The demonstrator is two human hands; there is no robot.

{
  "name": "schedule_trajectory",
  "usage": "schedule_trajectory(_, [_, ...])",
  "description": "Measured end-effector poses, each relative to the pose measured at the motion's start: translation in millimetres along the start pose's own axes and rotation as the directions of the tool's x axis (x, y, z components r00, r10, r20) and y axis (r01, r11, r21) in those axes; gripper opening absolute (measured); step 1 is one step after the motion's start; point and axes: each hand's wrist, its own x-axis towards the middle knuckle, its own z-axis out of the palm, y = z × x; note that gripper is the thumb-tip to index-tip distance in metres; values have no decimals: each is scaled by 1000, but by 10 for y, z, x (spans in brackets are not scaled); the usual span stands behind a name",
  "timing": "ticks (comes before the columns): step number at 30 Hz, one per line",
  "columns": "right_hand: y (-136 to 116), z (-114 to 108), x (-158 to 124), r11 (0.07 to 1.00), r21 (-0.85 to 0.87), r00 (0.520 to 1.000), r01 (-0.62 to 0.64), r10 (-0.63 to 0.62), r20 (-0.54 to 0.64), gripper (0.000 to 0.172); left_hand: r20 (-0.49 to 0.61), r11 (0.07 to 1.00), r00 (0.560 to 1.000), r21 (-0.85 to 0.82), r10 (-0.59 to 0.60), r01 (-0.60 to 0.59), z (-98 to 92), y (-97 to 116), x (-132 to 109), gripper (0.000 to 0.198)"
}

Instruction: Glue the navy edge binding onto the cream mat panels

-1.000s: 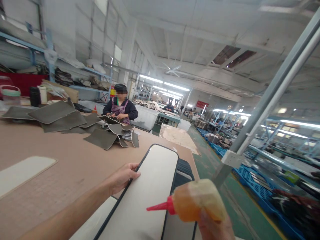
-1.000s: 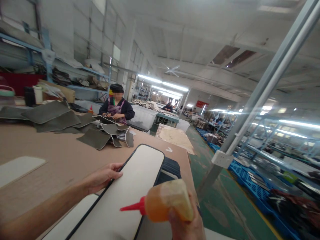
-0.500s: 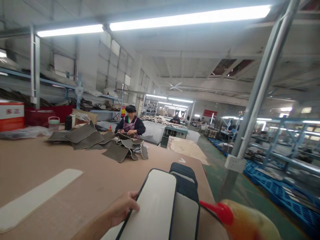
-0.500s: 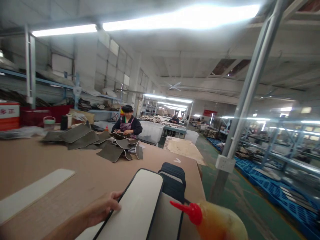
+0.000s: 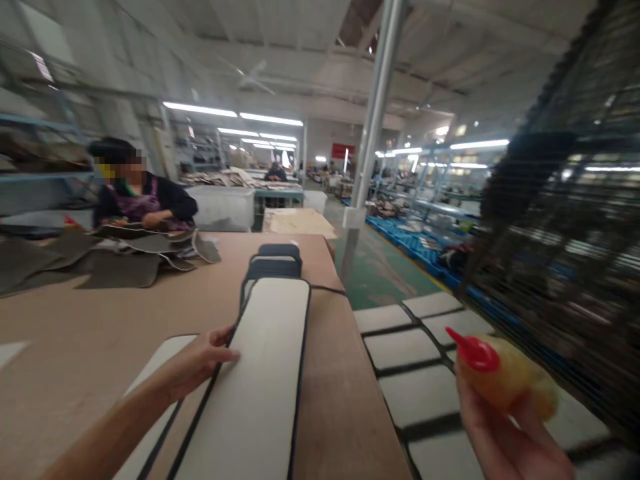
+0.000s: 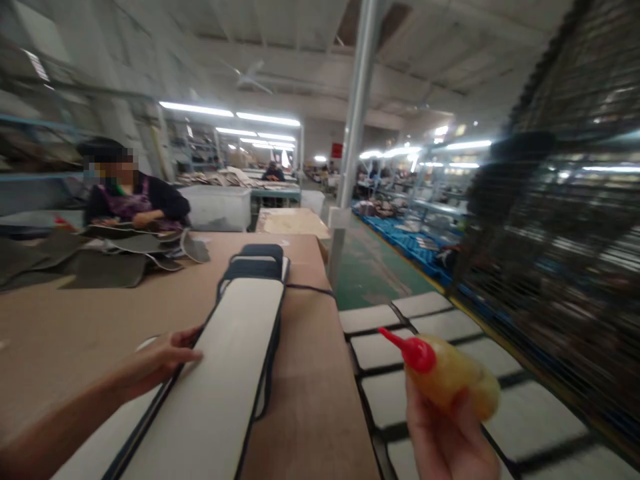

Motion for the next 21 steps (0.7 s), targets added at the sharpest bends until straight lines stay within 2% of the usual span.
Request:
schedule_trajectory(1, [-83,-6,-74,1000,23,986,-19,23,-162,43,-8,999,1000,37,-26,26,61,-21,23,54])
schedule_trajectory(2, [-157,10,-143,998,68,953,-10,30,-301,41,-1,996,999,64,-54,54,130,-46,52,56])
schedule_trajectory(4, [-287,64,-255,990,140,895,-12,73,-441,39,42,990,993,92,-107,103,279,-110,118,60])
schedule_trajectory(5, [-348,82,-298,985,174,878,7,77,-472,38,81,988,988,99,-129,121,349,-146,158,63])
schedule_trajectory(7, [-467,76,-360,972,220,874,78,39,-484,38,160,984,975,116,-154,137,465,-209,263,68])
schedule_trajectory(11, [-668,-42,-450,908,306,894,286,-138,-427,39,240,969,947,181,-212,171,638,-268,563,78])
schedule_trajectory(14, [-734,-115,-535,841,358,863,407,-224,-453,38,273,948,920,227,-282,224,809,-274,758,94])
schedule_trajectory(17, [-741,-158,-631,813,371,832,449,-229,-505,38,311,942,903,248,-298,225,1010,-312,916,107])
schedule_trajectory(21, [-809,-224,-801,778,319,763,541,-295,-576,36,332,928,883,281,-332,243,1129,-507,1260,127])
